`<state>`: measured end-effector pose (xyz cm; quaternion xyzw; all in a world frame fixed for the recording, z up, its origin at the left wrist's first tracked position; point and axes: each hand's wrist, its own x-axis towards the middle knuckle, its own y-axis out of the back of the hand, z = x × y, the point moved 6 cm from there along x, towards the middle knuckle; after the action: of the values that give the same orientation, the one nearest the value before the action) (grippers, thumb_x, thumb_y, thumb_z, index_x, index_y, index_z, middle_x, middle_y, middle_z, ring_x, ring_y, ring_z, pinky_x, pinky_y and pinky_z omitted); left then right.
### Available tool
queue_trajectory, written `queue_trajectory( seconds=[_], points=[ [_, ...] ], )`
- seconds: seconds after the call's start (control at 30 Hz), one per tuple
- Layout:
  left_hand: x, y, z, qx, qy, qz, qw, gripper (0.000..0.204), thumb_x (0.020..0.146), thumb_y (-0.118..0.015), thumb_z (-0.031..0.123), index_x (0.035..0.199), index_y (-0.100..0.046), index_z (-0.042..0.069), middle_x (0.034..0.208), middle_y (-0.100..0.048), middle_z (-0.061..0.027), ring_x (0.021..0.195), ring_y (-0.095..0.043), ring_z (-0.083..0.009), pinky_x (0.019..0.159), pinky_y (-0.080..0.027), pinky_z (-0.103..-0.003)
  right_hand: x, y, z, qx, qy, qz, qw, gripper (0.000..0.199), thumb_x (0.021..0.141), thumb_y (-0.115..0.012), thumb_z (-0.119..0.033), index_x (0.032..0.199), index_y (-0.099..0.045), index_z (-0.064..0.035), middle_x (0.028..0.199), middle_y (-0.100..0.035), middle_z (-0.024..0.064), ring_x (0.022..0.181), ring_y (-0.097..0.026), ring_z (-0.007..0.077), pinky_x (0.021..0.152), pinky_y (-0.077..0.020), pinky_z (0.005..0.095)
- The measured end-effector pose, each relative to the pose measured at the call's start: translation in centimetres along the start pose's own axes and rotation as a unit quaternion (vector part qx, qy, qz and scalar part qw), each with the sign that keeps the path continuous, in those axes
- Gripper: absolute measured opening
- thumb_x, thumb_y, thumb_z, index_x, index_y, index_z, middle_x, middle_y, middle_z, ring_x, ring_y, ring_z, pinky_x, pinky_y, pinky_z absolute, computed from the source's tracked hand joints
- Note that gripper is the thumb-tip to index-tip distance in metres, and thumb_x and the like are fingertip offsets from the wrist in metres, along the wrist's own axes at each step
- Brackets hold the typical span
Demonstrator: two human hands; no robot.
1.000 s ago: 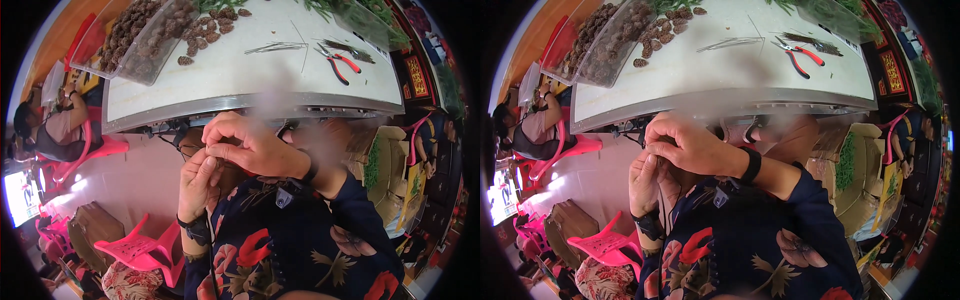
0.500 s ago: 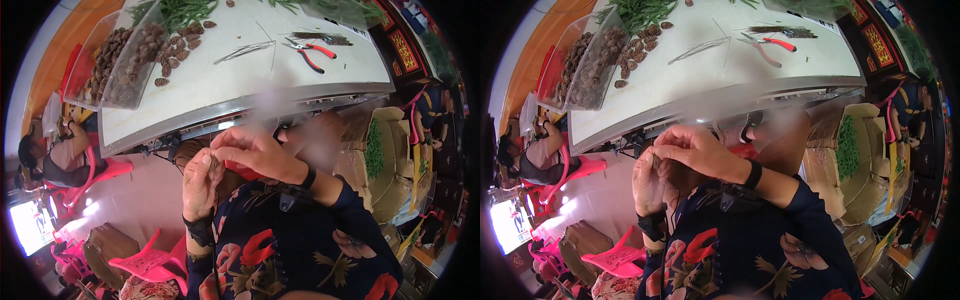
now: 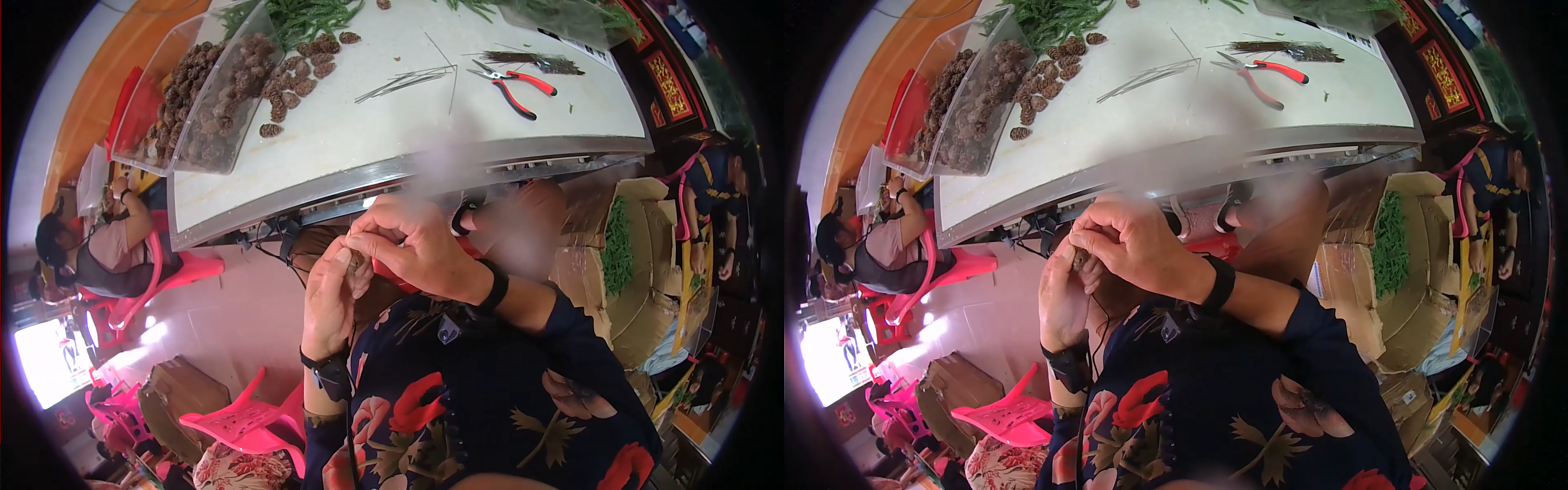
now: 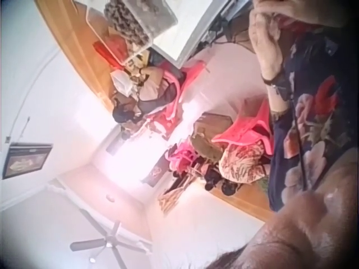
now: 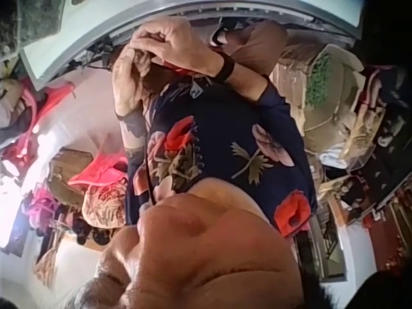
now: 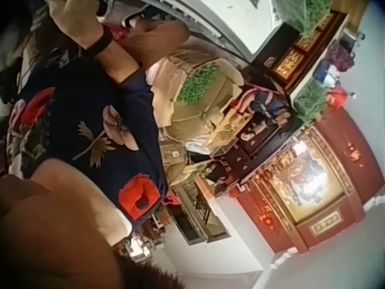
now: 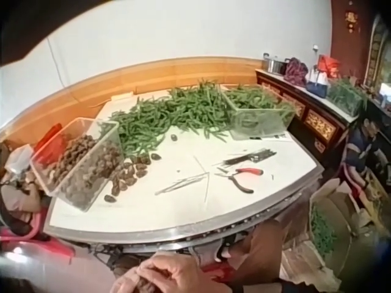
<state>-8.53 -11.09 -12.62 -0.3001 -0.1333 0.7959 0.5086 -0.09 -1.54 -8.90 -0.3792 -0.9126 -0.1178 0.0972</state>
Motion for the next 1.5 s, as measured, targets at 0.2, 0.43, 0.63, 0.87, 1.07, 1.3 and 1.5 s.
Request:
queue_trajectory(
  seconds=[0.2, 0.43, 0.63, 0.87, 1.07, 1.3, 1.5],
  points=[
    [1.4, -1.5, -0.6, -0.032, 0.003, -0.026, 0.999, 0.013, 0.094, -0.046, 0.016, 0.089, -0.050, 0.006, 0.071, -0.041, 0.0030, 0.059, -0.033, -0.0044, 0.052, -0.027, -0.019, -0.6, 1.8, 0.4, -0.014, -0.013, 0.062, 0.998, 0.005, 0.081, -0.067, -0.003, 0.081, -0.064, 0.0007, 0.071, -0.058, 0.0076, 0.056, -0.054, 0.0137, 0.053, -0.0421, 0.0265],
    [2.2, -1.8, -1.6, -0.007, 0.004, -0.032, 0.999, 0.010, 0.093, -0.046, 0.014, 0.086, -0.049, 0.007, 0.072, -0.041, 0.0031, 0.059, -0.033, -0.0043, 0.052, -0.026, -0.019, -1.5, 3.0, -1.1, -0.245, 0.119, 0.042, 0.961, 0.006, 0.077, -0.066, 0.000, 0.081, -0.064, -0.0029, 0.071, -0.058, 0.0102, 0.063, -0.058, 0.0255, 0.059, -0.0456, 0.0320],
    [2.1, -2.8, -1.7, 0.033, 0.037, -0.033, 0.998, 0.009, 0.092, -0.045, 0.013, 0.091, -0.050, 0.005, 0.073, -0.042, 0.0027, 0.061, -0.034, -0.0052, 0.053, -0.027, -0.019, -0.9, 4.7, -0.2, -0.119, 0.173, -0.025, 0.977, 0.017, 0.075, -0.066, 0.000, 0.091, -0.063, -0.0036, 0.080, -0.058, 0.0096, 0.069, -0.059, 0.0249, 0.063, -0.0465, 0.0318],
    [1.5, -4.2, -2.3, -0.034, 0.107, -0.086, 0.990, 0.009, 0.090, -0.043, 0.010, 0.093, -0.049, 0.004, 0.074, -0.042, 0.0015, 0.063, -0.035, -0.0056, 0.054, -0.027, -0.019, -1.4, 5.7, -0.5, -0.200, 0.228, -0.128, 0.944, 0.028, 0.073, -0.067, -0.004, 0.100, -0.061, -0.0021, 0.102, -0.055, 0.0104, 0.079, -0.059, 0.0252, 0.067, -0.0487, 0.0312],
    [1.0, -4.5, -2.9, 0.031, 0.122, -0.080, 0.989, 0.008, 0.091, -0.043, 0.009, 0.093, -0.049, 0.004, 0.076, -0.042, 0.0017, 0.065, -0.035, -0.0051, 0.055, -0.027, -0.019, -3.0, 5.8, -0.3, -0.220, 0.270, -0.153, 0.925, 0.026, 0.076, -0.062, -0.004, 0.102, -0.060, -0.0017, 0.102, -0.058, 0.0116, 0.083, -0.060, 0.0252, 0.068, -0.0496, 0.0317],
    [1.7, -5.0, -3.6, 0.178, 0.104, -0.058, 0.977, 0.009, 0.094, -0.043, 0.009, 0.094, -0.048, 0.003, 0.077, -0.040, 0.0034, 0.066, -0.036, -0.0059, 0.057, -0.032, -0.021, -4.1, 6.6, 1.2, -0.225, 0.248, -0.140, 0.932, 0.025, 0.078, -0.059, -0.006, 0.102, -0.060, -0.0006, 0.098, -0.060, 0.0115, 0.083, -0.061, 0.0254, 0.069, -0.0494, 0.0333],
    [3.0, -6.5, -3.6, 0.437, -0.068, -0.030, 0.896, 0.007, 0.093, -0.049, 0.006, 0.096, -0.048, 0.000, 0.080, -0.049, -0.0047, 0.072, -0.049, -0.0175, 0.066, -0.041, -0.028, -4.2, 7.5, 2.5, -0.341, 0.157, -0.125, 0.918, 0.018, 0.079, -0.059, -0.011, 0.094, -0.061, -0.0024, 0.096, -0.061, 0.0078, 0.080, -0.060, 0.0264, 0.065, -0.0469, 0.0355]
  ],
)
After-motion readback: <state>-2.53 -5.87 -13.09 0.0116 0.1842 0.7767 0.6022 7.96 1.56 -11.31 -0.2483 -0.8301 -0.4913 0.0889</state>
